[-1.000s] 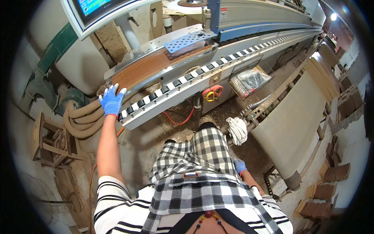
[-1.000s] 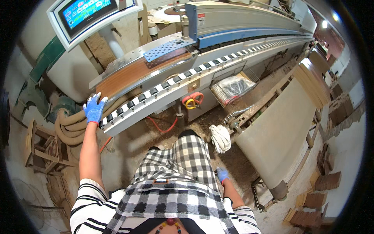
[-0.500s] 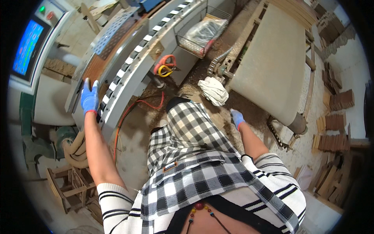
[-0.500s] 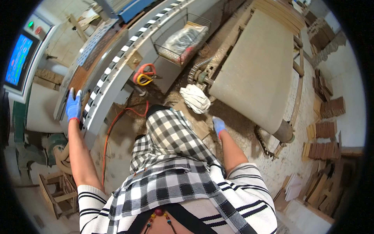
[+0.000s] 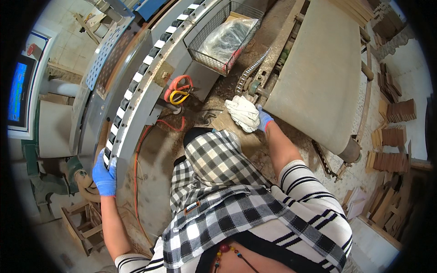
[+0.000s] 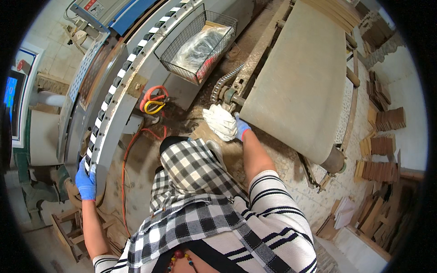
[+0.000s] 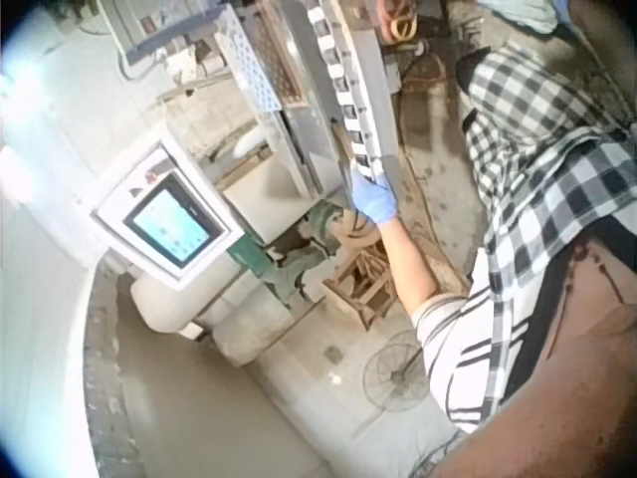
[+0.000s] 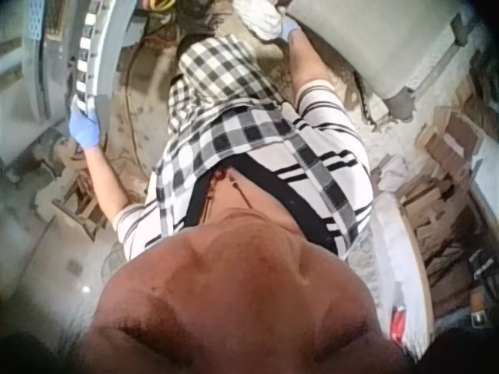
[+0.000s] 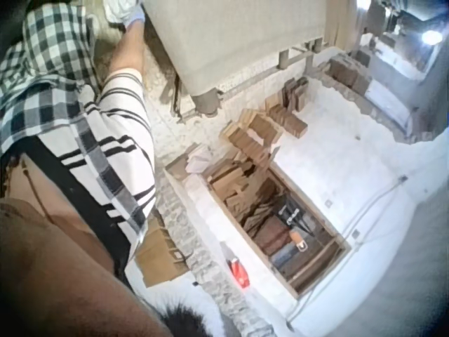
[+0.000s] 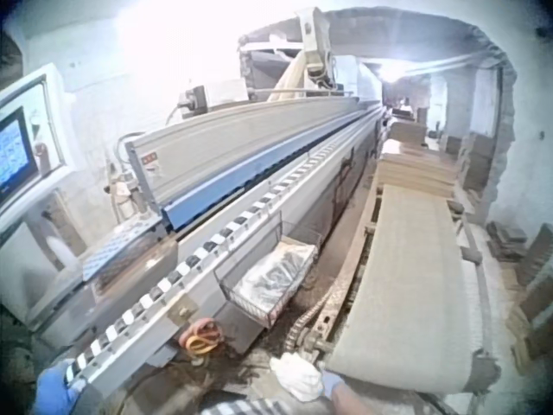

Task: The person operates a CNC woodworking machine, placing wooden planks onto the machine bed and adjusting their position. They wear blue gloves and use both hands to align the wood before the machine processes it. The person repeats this process for multiple planks throughout the clip.

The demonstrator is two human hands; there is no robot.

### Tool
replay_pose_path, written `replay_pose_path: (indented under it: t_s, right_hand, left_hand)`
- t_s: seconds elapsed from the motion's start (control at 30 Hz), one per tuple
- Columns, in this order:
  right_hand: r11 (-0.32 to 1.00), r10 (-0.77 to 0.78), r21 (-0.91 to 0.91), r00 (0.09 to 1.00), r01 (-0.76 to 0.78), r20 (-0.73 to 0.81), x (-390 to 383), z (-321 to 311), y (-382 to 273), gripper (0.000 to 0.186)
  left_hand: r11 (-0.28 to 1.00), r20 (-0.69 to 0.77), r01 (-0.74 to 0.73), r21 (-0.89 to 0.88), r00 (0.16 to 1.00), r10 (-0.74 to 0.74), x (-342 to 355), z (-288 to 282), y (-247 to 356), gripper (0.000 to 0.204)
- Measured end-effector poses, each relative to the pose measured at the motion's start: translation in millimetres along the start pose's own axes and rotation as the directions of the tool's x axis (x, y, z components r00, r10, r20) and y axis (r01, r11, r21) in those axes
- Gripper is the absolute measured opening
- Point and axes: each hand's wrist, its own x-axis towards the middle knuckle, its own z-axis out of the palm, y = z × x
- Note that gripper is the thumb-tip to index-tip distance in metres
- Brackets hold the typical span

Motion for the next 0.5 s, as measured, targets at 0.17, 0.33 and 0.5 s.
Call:
replay_pose_path:
  t_s: [0.17,0.33,0.5]
  right_hand:
    - [0.994,0.105,-0.001,0.955,-0.109,0.276,-18.1,13.1,-1.1,0.067]
    - [0.432,-0.194,-0.670,0.788,0.604,0.585,17.3,7.9,-1.6,0.053]
    - [-0.136,-0.123,-0.715,0.705,0.685,0.699,35.6,26.2,-3.8,0.050]
  left_hand:
    - [1.000,-0.008,0.023,-0.019,1.000,-0.023,3.7,0.4,4.9,0.052]
    - [1.000,-0.031,0.007,-0.021,0.999,-0.007,1.7,0.4,4.5,0.053]
    - [1.000,-0.047,-0.012,0.025,0.999,0.014,1.8,0.8,5.0,0.053]
